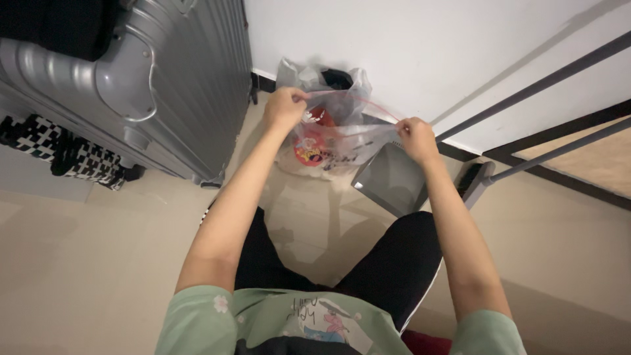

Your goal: The person picks up trash and loose items from the floor, place them into a plastic bag, and then untangles and wraps a white power cable before placing it into a storage basket.

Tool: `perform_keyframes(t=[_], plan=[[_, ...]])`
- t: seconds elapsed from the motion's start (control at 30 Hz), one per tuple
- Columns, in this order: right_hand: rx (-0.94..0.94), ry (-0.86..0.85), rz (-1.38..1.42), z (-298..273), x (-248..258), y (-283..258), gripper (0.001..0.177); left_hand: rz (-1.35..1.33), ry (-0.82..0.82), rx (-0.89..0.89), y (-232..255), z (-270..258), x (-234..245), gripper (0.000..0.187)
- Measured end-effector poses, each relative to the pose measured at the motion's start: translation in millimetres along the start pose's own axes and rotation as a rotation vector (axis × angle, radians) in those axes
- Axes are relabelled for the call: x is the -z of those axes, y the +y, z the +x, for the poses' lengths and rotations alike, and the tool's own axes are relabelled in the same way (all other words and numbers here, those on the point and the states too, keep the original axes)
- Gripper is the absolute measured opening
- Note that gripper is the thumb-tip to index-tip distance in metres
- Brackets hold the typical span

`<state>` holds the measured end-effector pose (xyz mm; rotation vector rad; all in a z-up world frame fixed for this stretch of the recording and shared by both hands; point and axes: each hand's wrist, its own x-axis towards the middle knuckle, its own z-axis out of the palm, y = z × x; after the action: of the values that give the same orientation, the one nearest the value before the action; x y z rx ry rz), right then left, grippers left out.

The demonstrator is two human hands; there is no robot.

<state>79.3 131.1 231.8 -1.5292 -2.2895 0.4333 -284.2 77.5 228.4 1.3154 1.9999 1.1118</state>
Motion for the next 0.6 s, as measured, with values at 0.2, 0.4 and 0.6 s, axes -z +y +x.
perform_keyframes(t=[0.2,0.4,0.6], plan=[[0.159,0.206,0.094,15,5,-21,0.011,-0.075,0.16,-0.114,-31,14,-4,0.019],[0.176,0.114,0.156,7,6,-28,0.052,-0.034,0.11,-0.103,-48,15,-6,0.017],[0.134,0.118,0.177,-2,14,-37,0.076,-0.126,0.109,-0.165,-19,4,0,0.013]])
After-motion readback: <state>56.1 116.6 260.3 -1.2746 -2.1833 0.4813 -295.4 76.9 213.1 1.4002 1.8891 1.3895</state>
